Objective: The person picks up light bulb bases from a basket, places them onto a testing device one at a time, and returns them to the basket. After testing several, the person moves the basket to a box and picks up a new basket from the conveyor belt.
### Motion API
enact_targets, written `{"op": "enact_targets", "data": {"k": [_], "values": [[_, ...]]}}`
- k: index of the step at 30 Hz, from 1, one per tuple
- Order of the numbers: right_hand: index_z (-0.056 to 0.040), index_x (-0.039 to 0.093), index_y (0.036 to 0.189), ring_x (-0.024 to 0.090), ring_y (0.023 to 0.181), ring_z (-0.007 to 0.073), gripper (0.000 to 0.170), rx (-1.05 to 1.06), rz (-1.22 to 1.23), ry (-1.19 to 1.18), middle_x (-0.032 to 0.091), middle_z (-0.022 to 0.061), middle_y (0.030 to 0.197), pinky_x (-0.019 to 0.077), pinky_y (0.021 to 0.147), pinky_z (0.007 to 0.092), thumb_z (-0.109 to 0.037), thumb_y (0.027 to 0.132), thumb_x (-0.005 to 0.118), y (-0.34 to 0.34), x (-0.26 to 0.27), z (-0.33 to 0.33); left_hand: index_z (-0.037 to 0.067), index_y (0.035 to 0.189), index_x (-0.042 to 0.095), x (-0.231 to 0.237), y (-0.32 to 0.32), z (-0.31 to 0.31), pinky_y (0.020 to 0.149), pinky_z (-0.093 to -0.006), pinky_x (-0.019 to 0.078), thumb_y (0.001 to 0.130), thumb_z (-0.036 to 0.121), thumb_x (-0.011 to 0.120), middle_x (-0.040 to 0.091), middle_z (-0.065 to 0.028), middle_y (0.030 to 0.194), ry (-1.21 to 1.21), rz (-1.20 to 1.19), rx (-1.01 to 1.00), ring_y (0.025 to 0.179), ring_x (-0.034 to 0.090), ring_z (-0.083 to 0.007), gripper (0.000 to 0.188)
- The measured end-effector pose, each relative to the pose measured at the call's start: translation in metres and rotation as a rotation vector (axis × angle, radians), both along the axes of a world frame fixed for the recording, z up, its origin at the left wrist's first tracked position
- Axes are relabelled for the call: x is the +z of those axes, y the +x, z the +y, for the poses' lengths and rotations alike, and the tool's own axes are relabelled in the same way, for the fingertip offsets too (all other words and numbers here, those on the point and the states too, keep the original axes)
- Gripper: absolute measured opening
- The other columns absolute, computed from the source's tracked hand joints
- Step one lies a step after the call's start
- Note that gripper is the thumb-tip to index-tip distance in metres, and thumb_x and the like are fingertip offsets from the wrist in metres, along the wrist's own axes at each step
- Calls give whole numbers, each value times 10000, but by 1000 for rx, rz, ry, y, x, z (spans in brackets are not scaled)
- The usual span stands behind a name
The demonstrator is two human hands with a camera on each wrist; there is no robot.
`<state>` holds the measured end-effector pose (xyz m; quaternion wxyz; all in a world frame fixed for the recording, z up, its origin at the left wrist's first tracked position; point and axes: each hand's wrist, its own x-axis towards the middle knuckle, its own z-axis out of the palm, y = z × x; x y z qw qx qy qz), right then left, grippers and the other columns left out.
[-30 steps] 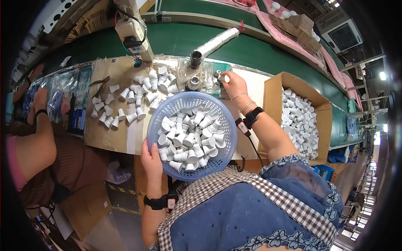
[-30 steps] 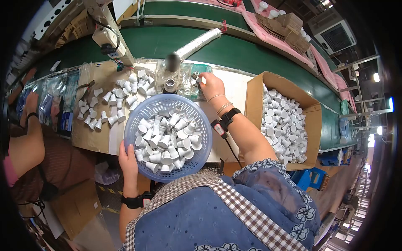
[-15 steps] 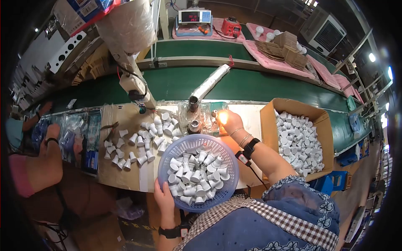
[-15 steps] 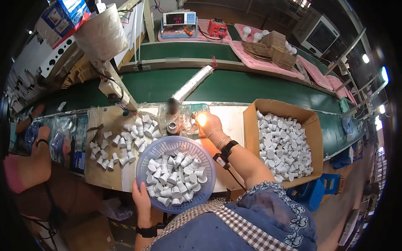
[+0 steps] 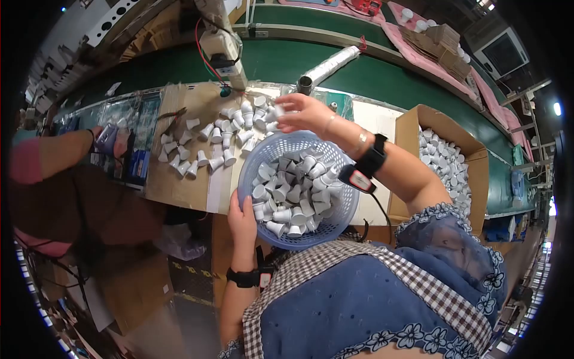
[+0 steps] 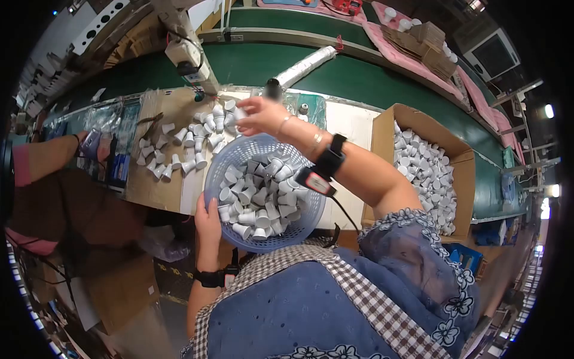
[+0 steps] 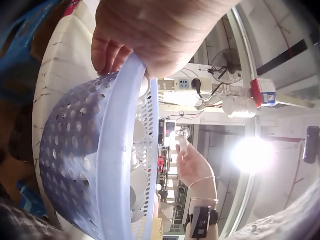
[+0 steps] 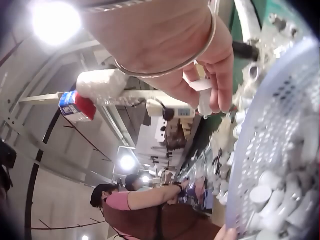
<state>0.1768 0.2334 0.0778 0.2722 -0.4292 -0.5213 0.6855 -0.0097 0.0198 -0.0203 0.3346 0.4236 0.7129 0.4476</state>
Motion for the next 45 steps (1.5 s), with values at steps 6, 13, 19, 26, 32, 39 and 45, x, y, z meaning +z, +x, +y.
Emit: {"op": "enact_targets", "data": {"k": [6, 13, 19, 26, 32, 39, 45], "values": [[-60, 629, 1053, 631, 708, 114, 231, 91, -136, 202, 642, 51, 888, 529, 602, 233, -115, 829, 616, -7, -16, 6, -59, 1206, 471, 10, 3, 1, 848, -347, 442, 907, 155, 496, 605, -193, 1058, 28, -13, -16, 966, 587, -266, 368], [-96, 682, 871, 630, 714, 243, 121, 283, -517, 772, 653, 102, 802, 503, 664, 328, -140, 774, 623, 19, -6, -52, -59, 1207, 465, 13, 3, 3, 836, -340, 448, 914, 150, 488, 600, -194, 1060, 50, -45, -33, 956, 586, -260, 361], [-118, 679, 854, 601, 847, 303, 152, 690, -554, 977, 613, 98, 878, 488, 740, 398, -114, 713, 625, -17, -53, -72, -57, 1206, 466, 12, 2, 3, 832, -333, 448, 914, 144, 485, 602, -182, 1050, 50, -101, -39, 941, 585, -245, 355], [-84, 658, 828, 623, 769, 288, 151, 885, -672, 1171, 624, 97, 802, 499, 694, 383, -161, 698, 655, -30, -62, -74, -52, 1201, 471, 16, 3, 5, 824, -332, 450, 912, 137, 486, 607, -174, 1038, 74, -126, -39, 928, 586, -235, 346], [-42, 509, 1199, 648, 770, 195, 399, 339, -128, 264, 646, 104, 827, 512, 707, 295, -181, 838, 609, 27, -12, -79, -60, 1205, 468, 16, 4, 4, 840, -325, 442, 904, 133, 499, 604, -185, 1060, 2, -33, -13, 958, 586, -247, 359], [-55, 495, 1191, 637, 841, 165, 326, 165, 394, -416, 634, 85, 886, 506, 729, 251, -121, 878, 554, 65, 4, -83, -71, 1218, 454, 9, 1, 3, 867, -328, 430, 910, 140, 496, 589, -191, 1096, 19, 14, -38, 995, 572, -252, 375], [-46, 563, 987, 618, 871, 117, 216, -69, 62, 93, 638, 68, 944, 491, 763, 214, -28, 795, 659, 103, -9, -65, -67, 1202, 460, 13, 2, 4, 861, -327, 427, 915, 138, 485, 590, -174, 1068, 14, -11, -75, 971, 565, -238, 354]]}}
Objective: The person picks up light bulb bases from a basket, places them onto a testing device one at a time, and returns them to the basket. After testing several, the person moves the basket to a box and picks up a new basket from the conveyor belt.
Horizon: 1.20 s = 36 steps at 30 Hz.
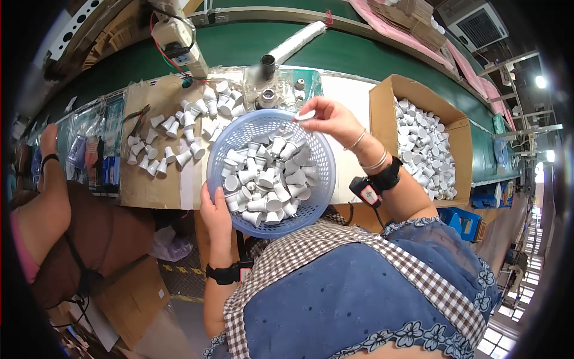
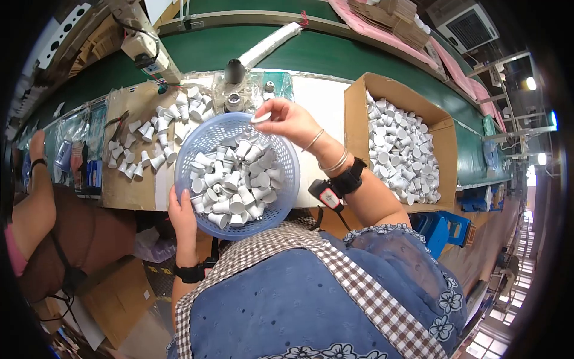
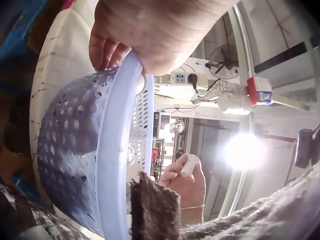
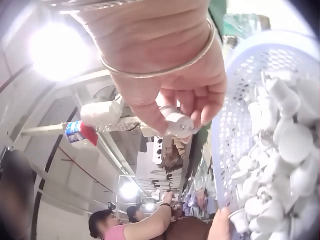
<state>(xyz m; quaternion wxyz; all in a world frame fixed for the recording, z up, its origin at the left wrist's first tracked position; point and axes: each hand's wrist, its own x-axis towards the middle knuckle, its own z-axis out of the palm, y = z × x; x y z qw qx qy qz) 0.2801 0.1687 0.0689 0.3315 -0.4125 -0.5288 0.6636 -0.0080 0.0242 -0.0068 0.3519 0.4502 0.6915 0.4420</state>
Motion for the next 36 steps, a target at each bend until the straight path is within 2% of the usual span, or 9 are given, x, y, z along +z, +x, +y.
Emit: {"op": "enact_targets", "data": {"k": [5, 8, 13, 17, 19, 22, 26, 28, 36], "values": [[-25, 544, 1059, 587, 704, 84, 302, -347, -224, 19, 577, 18, 813, 494, 630, 198, -68, 786, 668, 40, -37, 41, -60, 1210, 456, -1, 0, -1, 863, -322, 424, 916, 137, 484, 590, -162, 1067, 20, -12, -14, 967, 562, -226, 355], [-7, 528, 1137, 602, 714, 115, 359, -416, -88, -38, 581, 40, 830, 526, 655, 230, -44, 797, 636, 41, -51, 49, -56, 1214, 456, 5, 2, 0, 865, -321, 425, 918, 145, 482, 591, -169, 1073, -31, 7, 5, 972, 565, -231, 359], [10, 528, 1151, 619, 742, 159, 390, -447, -49, -94, 544, 111, 1023, 550, 684, 259, 24, 774, 626, 34, -73, 59, -53, 1212, 458, 4, 2, -1, 858, -325, 431, 917, 163, 481, 596, -182, 1071, -42, 34, 16, 970, 572, -241, 367], [-24, 573, 1106, 620, 750, 153, 353, -474, -157, -35, 583, 79, 961, 535, 682, 264, -9, 761, 645, 35, -97, 70, -49, 1209, 463, 1, 0, -1, 853, -327, 433, 914, 155, 484, 597, -181, 1066, -44, 54, 17, 965, 574, -245, 359], [-94, 620, 1047, 625, 754, 171, 323, -442, -519, 220, 623, 64, 875, 511, 681, 281, -47, 731, 671, 39, -111, 77, -47, 1202, 470, 2, 1, -1, 848, -329, 436, 912, 145, 483, 598, -180, 1063, -30, 64, 21, 961, 576, -247, 349], [-157, 641, 1002, 619, 747, 206, 312, -419, -725, 303, 637, 65, 821, 492, 682, 304, -77, 704, 682, 36, -107, 78, -49, 1194, 475, -1, -1, -1, 841, -331, 439, 909, 137, 485, 603, -179, 1053, -36, 52, 19, 952, 580, -246, 341], [-165, 640, 992, 604, 734, 240, 324, -371, -827, 450, 628, 84, 836, 492, 678, 322, -65, 686, 678, 30, -98, 76, -50, 1188, 479, -1, 0, 0, 834, -328, 442, 907, 130, 488, 608, -171, 1037, -30, 49, 35, 939, 582, -235, 334], [-152, 634, 998, 604, 680, 184, 317, -357, -903, 563, 620, 65, 831, 500, 651, 291, -46, 702, 677, 31, -101, 77, -50, 1186, 479, -4, 0, -1, 833, -323, 441, 907, 124, 489, 609, -163, 1028, 11, 24, 31, 935, 581, -221, 329], [-141, 638, 987, 599, 730, 238, 299, -357, -904, 598, 624, 85, 860, 491, 678, 325, -54, 701, 655, 33, -105, 79, -57, 1201, 467, 4, 4, -2, 865, -321, 426, 907, 124, 493, 597, -168, 1069, -36, 24, 56, 973, 567, -226, 345]]}}
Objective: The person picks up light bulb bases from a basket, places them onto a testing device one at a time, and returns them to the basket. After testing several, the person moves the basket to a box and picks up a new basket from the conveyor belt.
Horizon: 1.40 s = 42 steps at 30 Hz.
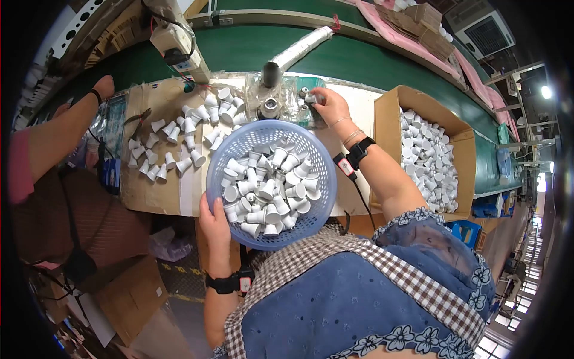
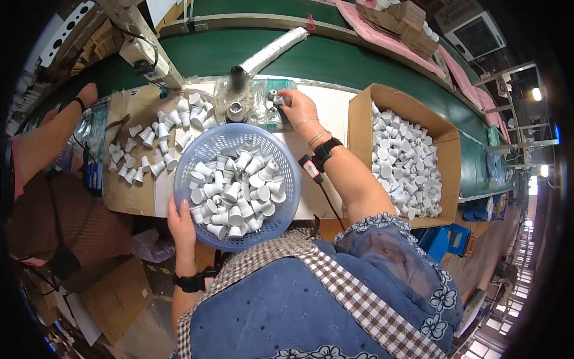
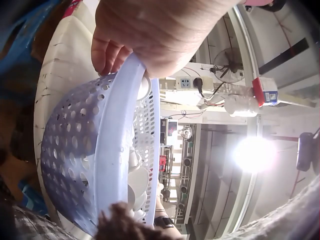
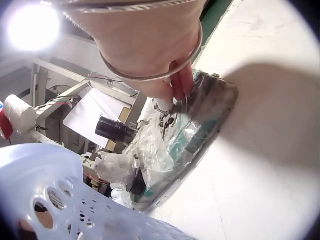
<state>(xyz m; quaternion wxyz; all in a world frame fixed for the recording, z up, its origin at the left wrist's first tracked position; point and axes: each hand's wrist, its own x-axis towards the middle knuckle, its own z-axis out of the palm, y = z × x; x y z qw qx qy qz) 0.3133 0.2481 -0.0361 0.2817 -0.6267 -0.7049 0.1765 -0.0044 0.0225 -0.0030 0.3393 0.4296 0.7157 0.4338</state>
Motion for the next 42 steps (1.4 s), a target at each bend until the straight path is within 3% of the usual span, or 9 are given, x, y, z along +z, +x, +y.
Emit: {"op": "enact_targets", "data": {"k": [6, 15, 17, 30, 32, 34, 37, 39, 42], "values": [[-119, 625, 952, 600, 789, 308, 251, 62, -10, 176, 627, 94, 885, 496, 698, 367, -28, 722, 584, -3, 0, -2, -64, 1195, 468, -4, -2, 0, 890, -340, 412, 899, 129, 502, 580, -189, 1091, 3, 58, -4, 1005, 554, -257, 355], [-119, 619, 935, 605, 738, 293, 185, 186, -119, 221, 627, 77, 890, 494, 652, 363, -65, 762, 577, -1, 8, -2, -56, 1192, 474, -3, -1, -1, 871, -346, 421, 891, 121, 502, 586, -176, 1074, -22, -36, 16, 979, 560, -251, 350], [-141, 623, 922, 608, 715, 273, 166, 223, -166, 239, 617, 60, 863, 496, 633, 354, -113, 759, 607, 0, 7, -2, -60, 1195, 466, -6, -1, -2, 848, -316, 428, 902, 119, 490, 592, -151, 1049, 18, -15, -2, 942, 555, -200, 345], [-131, 619, 904, 602, 716, 274, 164, 193, -227, 224, 598, 74, 824, 497, 650, 360, -116, 740, 613, 0, 8, -1, -58, 1181, 477, -2, 0, -1, 858, -320, 426, 901, 124, 497, 588, -152, 1054, 19, -45, -16, 954, 554, -209, 334], [-115, 621, 936, 599, 754, 289, 200, 166, -119, 248, 607, 91, 840, 494, 671, 363, -107, 737, 608, -1, 15, -1, -63, 1200, 469, -7, -2, -3, 880, -340, 424, 888, 129, 516, 585, -187, 1090, 26, 22, 6, 995, 564, -248, 370], [-102, 620, 989, 614, 788, 253, 273, -96, 135, -109, 612, 99, 811, 493, 716, 329, -134, 719, 652, -17, 48, -4, -68, 1207, 463, -6, -1, 1, 890, -341, 420, 889, 136, 519, 582, -195, 1100, 3, 24, 21, 1008, 562, -256, 382], [-18, 593, 1090, 635, 665, 138, 379, 146, 503, -278, 634, 101, 874, 526, 614, 258, -78, 721, 660, -43, 76, 1, -66, 1218, 458, -16, -3, -3, 889, -341, 422, 889, 150, 527, 581, -196, 1106, 15, 21, 33, 1013, 565, -269, 399], [-27, 565, 1149, 637, 743, 144, 427, 235, 680, -524, 604, 120, 1012, 550, 671, 245, -40, 736, 671, -82, 113, -7, -63, 1219, 459, -11, -5, -6, 885, -341, 424, 889, 152, 526, 583, -195, 1104, -5, -1, 19, 1009, 567, -268, 399], [-47, 532, 1198, 623, 861, 158, 448, 287, 952, -663, 541, 136, 1168, 551, 677, 248, -63, 775, 677, -127, 107, -6, -60, 1217, 461, -12, -4, -4, 878, -341, 427, 892, 156, 520, 585, -195, 1099, 9, -47, 3, 1003, 570, -266, 395]]}}
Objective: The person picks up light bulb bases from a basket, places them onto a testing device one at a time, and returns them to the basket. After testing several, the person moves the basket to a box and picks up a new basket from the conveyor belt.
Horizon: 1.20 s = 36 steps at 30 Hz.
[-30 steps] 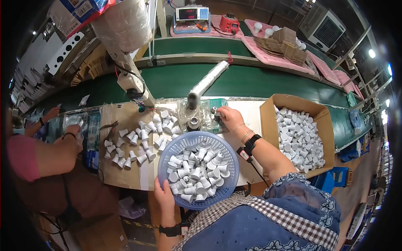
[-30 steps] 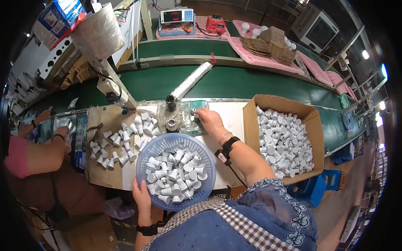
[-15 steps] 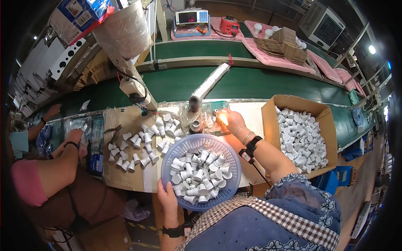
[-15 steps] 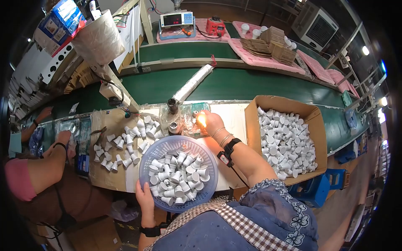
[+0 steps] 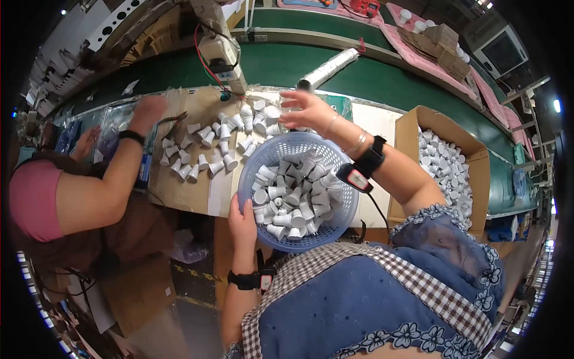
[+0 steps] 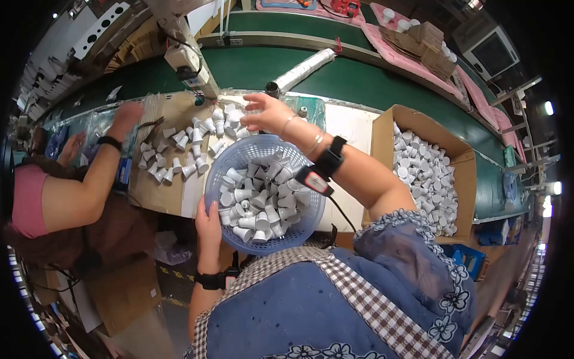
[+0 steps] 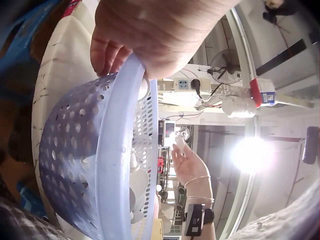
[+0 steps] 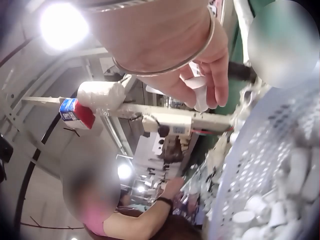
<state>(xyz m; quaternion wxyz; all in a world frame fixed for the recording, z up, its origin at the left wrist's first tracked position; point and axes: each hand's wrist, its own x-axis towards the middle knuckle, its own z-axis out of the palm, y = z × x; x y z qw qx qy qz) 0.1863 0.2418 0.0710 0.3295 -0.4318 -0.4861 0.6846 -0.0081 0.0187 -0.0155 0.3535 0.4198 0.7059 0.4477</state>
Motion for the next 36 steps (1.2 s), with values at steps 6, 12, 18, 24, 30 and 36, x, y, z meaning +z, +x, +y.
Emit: {"op": "enact_targets", "data": {"k": [6, 12, 18, 24, 30, 36], "values": [[-40, 631, 1049, 626, 735, 113, 242, 91, -197, 204, 648, 67, 911, 533, 636, 233, -98, 814, 640, -2, -6, -1, -53, 1207, 473, 8, 2, 2, 864, -341, 434, 895, 160, 515, 594, -195, 1087, -5, 10, 25, 991, 577, -264, 380], [-89, 679, 910, 625, 701, 172, 142, -132, -480, 429, 663, 76, 809, 493, 669, 282, -137, 797, 608, 58, -24, -12, -48, 1204, 479, 2, 1, 3, 842, -331, 443, 904, 158, 513, 612, -178, 1052, 66, -12, 2, 952, 589, -244, 365], [-130, 689, 859, 614, 819, 241, 189, 499, -819, 1076, 642, 73, 826, 490, 733, 355, -63, 718, 583, 34, -16, -72, -55, 1204, 475, 3, 1, 4, 849, -326, 440, 906, 149, 508, 606, -169, 1069, 19, -16, -3, 961, 582, -236, 364], [-139, 672, 791, 594, 871, 231, 110, 931, -1214, 1180, 649, 24, 841, 461, 741, 383, -141, 697, 616, 15, -47, -71, -64, 1211, 466, 3, 1, 4, 860, -315, 431, 911, 161, 507, 595, -163, 1086, 36, -9, -10, 978, 567, -216, 377], [-115, 663, 782, 588, 872, 225, 159, 898, -1129, 1187, 650, 40, 824, 464, 728, 371, -262, 724, 651, 25, -40, -65, -66, 1201, 470, 6, 2, 5, 855, -321, 435, 903, 130, 506, 599, -171, 1076, 67, -64, 2, 977, 571, -224, 359], [-91, 637, 899, 582, 825, 255, 272, 926, -1208, 1170, 643, 62, 818, 465, 730, 355, -324, 759, 641, 27, -38, -65, -57, 1201, 471, 1, 0, 2, 876, -330, 422, 895, 144, 511, 592, -181, 1089, 19, 52, 2, 997, 566, -258, 369]]}}
